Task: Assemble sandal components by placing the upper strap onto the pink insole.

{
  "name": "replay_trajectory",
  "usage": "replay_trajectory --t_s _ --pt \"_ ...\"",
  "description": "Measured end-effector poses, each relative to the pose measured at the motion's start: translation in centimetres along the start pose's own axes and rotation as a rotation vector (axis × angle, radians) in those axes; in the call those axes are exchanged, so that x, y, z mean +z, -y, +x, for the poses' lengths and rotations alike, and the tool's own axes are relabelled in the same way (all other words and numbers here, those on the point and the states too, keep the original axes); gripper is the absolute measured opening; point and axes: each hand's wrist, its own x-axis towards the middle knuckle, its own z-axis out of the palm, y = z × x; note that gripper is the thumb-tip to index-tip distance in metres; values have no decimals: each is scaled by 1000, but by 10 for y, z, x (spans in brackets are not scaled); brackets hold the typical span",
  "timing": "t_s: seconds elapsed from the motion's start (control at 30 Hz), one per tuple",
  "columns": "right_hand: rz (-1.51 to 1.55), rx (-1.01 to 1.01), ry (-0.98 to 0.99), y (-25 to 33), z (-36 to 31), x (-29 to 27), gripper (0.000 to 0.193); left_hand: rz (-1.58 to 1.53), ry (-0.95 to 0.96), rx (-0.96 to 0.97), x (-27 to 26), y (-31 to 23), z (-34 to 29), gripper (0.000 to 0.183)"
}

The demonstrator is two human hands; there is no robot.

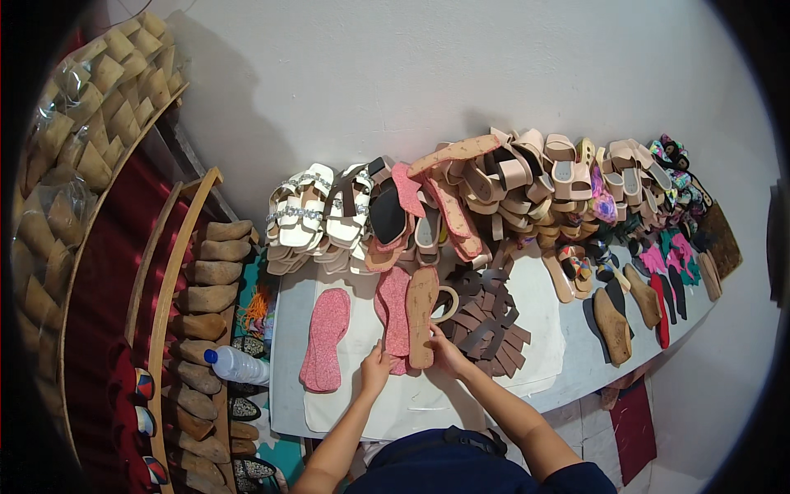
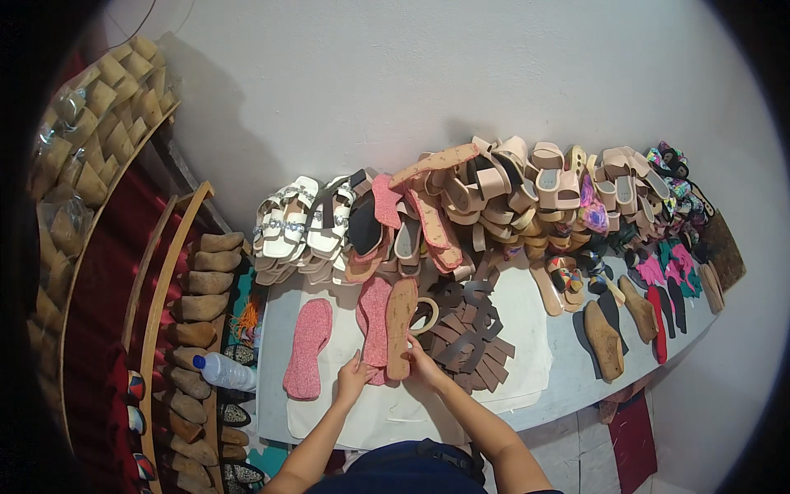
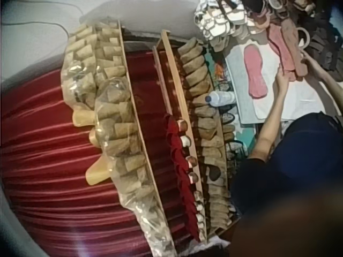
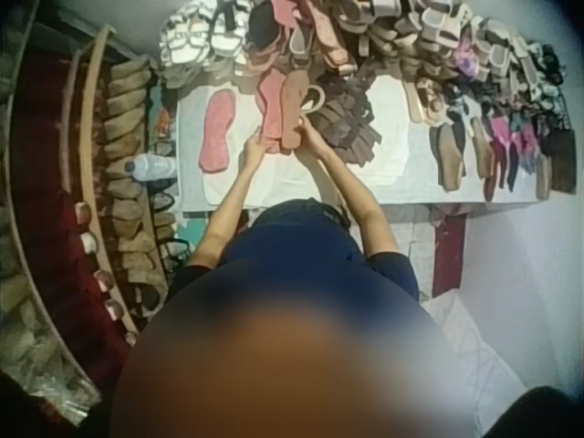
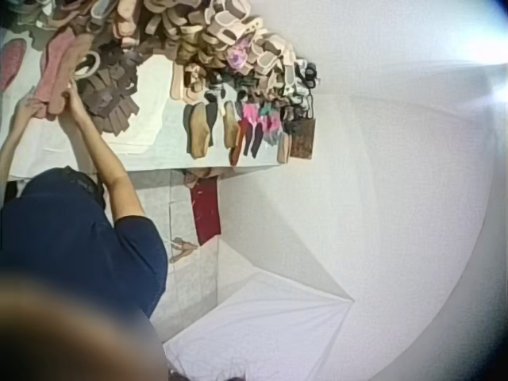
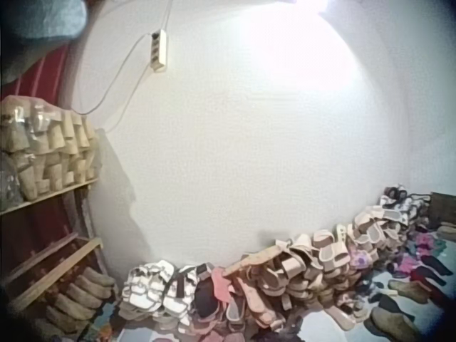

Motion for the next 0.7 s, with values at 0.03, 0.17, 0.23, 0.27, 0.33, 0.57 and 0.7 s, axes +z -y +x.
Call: replay_trajectory --t_s 0.03,0.17,0.23,0.27,0.33,0.57,0.7 --pt "0 2 -1 -1 1 0 58 75 42 12 -3 -1 0 36" --pt "107 40 84 -5 5 2 60 320 37 39 -17 4 1 35" --pt "164 119 108 -2 4 6 61 473 -27 131 -18 -1 1 35" --pt "297 40 114 -3 6 11 62 627 -92 226 -17 -3 1 35" --pt "435 -45 110 -1 6 20 62 693 -131 252 -10 -23 -2 31" --pt "-396 -214 -213 -7 15 21 65 613 -206 473 9 -48 4 28" --pt "-563 -329 -170 -10 1 28 62 174 23 51 29 -46 5 45"
